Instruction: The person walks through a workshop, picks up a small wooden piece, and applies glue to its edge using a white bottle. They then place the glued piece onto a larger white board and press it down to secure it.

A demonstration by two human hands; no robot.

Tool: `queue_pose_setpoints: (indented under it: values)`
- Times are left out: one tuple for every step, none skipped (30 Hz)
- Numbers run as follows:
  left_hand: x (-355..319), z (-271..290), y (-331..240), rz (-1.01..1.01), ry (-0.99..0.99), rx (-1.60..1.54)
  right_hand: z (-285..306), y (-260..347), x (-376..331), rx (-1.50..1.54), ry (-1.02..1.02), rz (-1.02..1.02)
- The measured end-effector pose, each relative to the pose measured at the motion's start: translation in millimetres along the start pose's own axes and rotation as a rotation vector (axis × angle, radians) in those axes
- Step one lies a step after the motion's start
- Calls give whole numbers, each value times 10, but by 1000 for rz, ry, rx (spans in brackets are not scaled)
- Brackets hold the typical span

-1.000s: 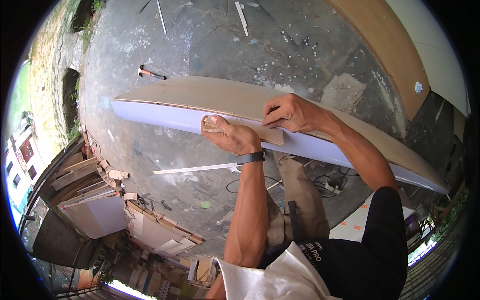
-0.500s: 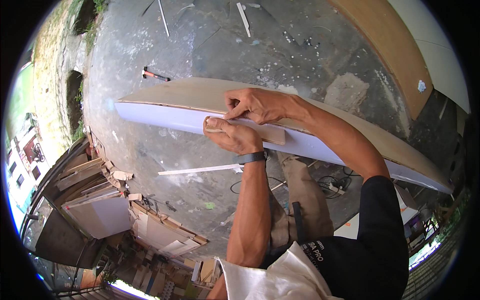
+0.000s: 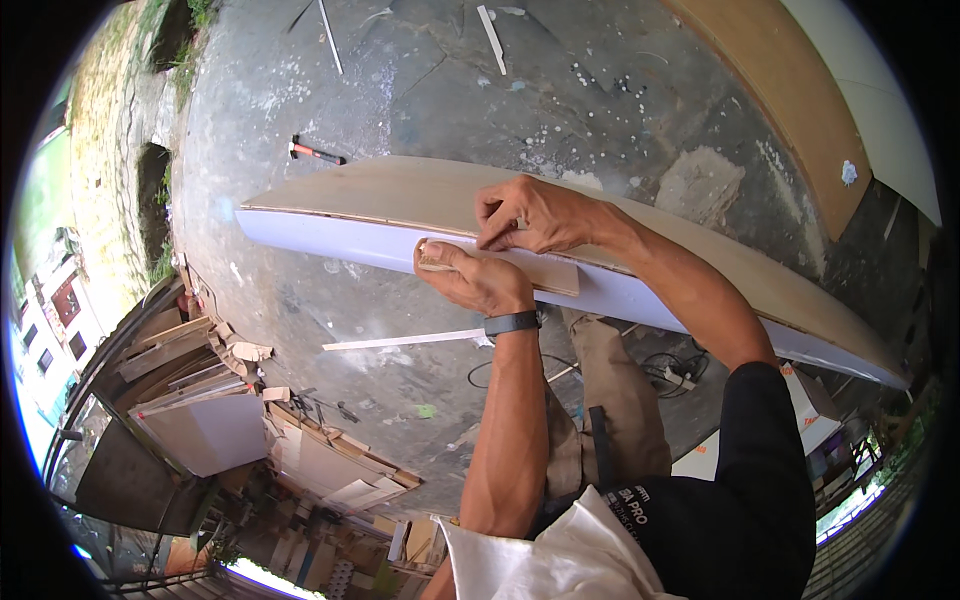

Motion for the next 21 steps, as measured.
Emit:
queue_pose_setpoints:
  values:
    - [-10,-2,-4,9,-2,-12,-2,-18,39,-3,-11,-8]
    - [-17,-5,-3,9,-1,10,-2,-35,70,-7,-22,-17]
    - [-14,-5,-5,7,-1,30,6,-47,84,-14,-32,-24]
    - [-16,-12,-3,7,0,49,9,-14,64,-56,-52,4]
    - [-26,-36,13,9,7,9,-6,26,31,-99,-73,29]
    - [-10,-21,9,1,4,-26,-33,76,42,-137,-90,70]
    - [1,-7,7,-6,2,-61,-45,70,17,-134,-87,68]
    - [11,12,-9,-16,-2,-23,-43,55,-64,-132,-83,66]
    - [2,4,-4,-14,3,11,-36,17,-192,-131,-80,49]
    - [21,20,-8,-20,-2,45,-24,63,-289,-131,-52,40]
    - [39,42,-2,-16,-7,59,-17,98,-376,-123,-41,15]
    - [28,32,3,-7,-4,66,4,139,-498,-119,-32,-18]
    - [21,34,10,2,-3,81,-10,120,-599,-108,-24,-50]
    - [13,33,31,19,-2,56,-4,100,-681,-97,-44,-46]
    - [-2,14,-2,37,-1,28,32,91,-751,-46,-61,-88]
    - [-8,4,-12,54,0,0,78,104,-818,6,-77,-129]
    - [1,10,10,43,1,10,107,88,-860,58,-93,-169]
    - [10,8,19,31,6,18,107,75,-879,51,-101,-152]
    - [15,7,27,18,10,28,94,34,-888,45,-109,-135]
    - [13,5,48,15,11,21,91,15,-892,38,-117,-116]
    - [10,1,40,12,12,17,87,17,-856,29,-124,-114]
Point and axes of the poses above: each hand's wrist, its own x-axis towards the middle knuckle, its own z-axis out of the back of the hand, y = z × x, the point moved 9 cm from there along x, towards the middle knuckle, and after that the axes turned 10 degrees about y, right-handed, at the moved point
